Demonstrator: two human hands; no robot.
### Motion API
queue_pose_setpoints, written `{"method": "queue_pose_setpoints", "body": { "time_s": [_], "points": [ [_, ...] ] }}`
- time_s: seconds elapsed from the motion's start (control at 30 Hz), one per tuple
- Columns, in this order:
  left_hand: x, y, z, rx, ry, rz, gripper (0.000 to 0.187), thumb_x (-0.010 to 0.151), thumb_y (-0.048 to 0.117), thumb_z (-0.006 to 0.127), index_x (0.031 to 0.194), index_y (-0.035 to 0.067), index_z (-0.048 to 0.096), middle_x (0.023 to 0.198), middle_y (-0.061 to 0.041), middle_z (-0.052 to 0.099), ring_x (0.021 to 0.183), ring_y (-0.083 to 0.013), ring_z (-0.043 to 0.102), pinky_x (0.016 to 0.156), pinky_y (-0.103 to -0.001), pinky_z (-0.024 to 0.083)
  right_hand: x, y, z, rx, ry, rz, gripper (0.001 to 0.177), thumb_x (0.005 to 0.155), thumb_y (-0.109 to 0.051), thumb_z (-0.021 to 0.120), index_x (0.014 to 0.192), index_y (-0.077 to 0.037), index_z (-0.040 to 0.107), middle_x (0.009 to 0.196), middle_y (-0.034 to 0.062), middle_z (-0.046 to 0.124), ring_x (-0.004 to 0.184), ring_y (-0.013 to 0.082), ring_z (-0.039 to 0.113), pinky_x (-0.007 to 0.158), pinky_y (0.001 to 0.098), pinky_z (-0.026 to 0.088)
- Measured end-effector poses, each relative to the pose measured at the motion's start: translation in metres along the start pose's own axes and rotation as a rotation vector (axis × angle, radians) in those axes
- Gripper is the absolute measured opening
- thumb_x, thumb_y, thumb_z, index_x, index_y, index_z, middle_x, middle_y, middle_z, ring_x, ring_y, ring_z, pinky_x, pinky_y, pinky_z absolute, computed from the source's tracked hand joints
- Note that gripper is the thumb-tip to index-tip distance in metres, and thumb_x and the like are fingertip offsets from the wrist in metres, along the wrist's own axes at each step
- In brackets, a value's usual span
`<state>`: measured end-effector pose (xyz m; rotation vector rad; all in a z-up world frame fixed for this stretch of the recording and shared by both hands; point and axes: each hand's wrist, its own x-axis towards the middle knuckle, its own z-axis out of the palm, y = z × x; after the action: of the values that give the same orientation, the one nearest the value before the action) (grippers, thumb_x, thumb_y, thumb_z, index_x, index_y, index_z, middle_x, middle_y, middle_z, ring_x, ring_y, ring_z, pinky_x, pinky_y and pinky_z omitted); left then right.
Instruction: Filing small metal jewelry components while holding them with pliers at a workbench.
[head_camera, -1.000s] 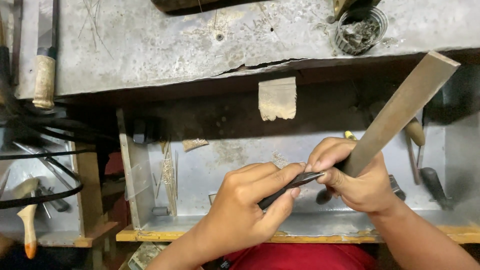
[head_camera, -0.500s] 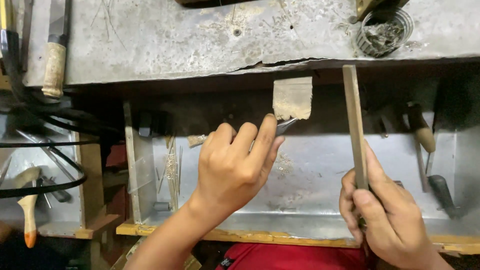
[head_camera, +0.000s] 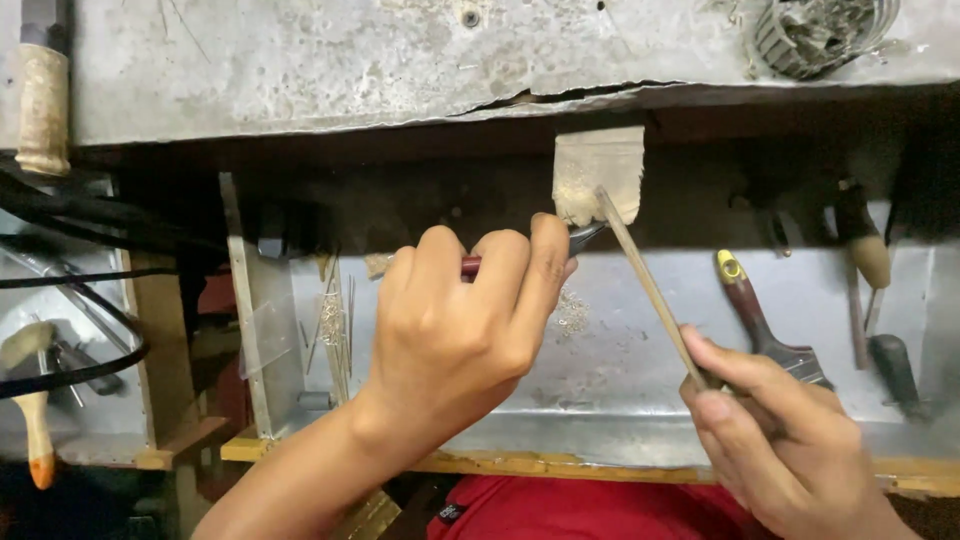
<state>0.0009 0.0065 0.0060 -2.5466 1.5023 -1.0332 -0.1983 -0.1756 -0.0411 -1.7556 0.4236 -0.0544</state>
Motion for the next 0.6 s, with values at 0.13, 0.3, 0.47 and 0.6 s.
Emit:
{"method": "queue_pose_setpoints", "body": {
  "time_s": [0.13, 0.3, 0.47, 0.6],
  "points": [
    [0.0, -0.001, -0.001, 0.028, 0.019, 0.018, 0.015, 0.109, 0.022, 0.069, 0.096, 0.016, 0.069, 0.078, -0.001, 0.036, 0.062, -0.0157, 0.025, 0.054, -0.029, 0.023, 0.036, -0.025, 0.001, -0.432, 0.005, -0.421, 0.041, 0.094, -0.003, 0.061, 0.133, 0.01, 0.061, 0.103, 0.0136, 0.073, 0.078, 0.0169, 0.068, 0.072, 0.0293, 0.054],
    [-0.002, -0.001, 0.001, 0.013, 0.034, 0.003, 0.013, 0.105, 0.01, 0.068, 0.094, 0.016, 0.067, 0.078, -0.001, 0.032, 0.064, -0.0149, 0.022, 0.054, -0.028, 0.02, 0.026, -0.017, -0.002, -0.475, 0.152, -0.262, 0.039, 0.093, -0.006, 0.066, 0.131, 0.003, 0.069, 0.102, 0.0087, 0.077, 0.048, 0.0063, 0.051, 0.053, 0.0232, 0.045],
    [-0.004, -0.002, 0.004, 0.017, 0.037, -0.02, 0.017, 0.109, 0.019, 0.067, 0.092, 0.018, 0.067, 0.078, 0.001, 0.032, 0.064, -0.0139, 0.022, 0.054, -0.027, 0.02, -0.012, -0.005, 0.002, 0.393, 0.112, 0.15, 0.05, 0.093, 0.001, 0.052, 0.143, 0.004, 0.056, 0.058, 0.0182, 0.047, 0.033, 0.0113, 0.029, 0.024, 0.0219, 0.025],
    [-0.003, 0.0, 0.004, 0.02, 0.026, -0.015, 0.02, 0.109, 0.018, 0.071, 0.089, 0.018, 0.065, 0.077, 0.001, 0.031, 0.064, -0.0142, 0.021, 0.054, -0.028, 0.019, -0.008, -0.012, 0.009, 0.166, 0.126, 0.036, 0.047, 0.09, 0.006, 0.054, 0.137, 0.009, 0.058, 0.052, 0.0092, 0.047, 0.035, 0.0111, 0.039, 0.034, 0.0237, 0.031]
  ]
}}
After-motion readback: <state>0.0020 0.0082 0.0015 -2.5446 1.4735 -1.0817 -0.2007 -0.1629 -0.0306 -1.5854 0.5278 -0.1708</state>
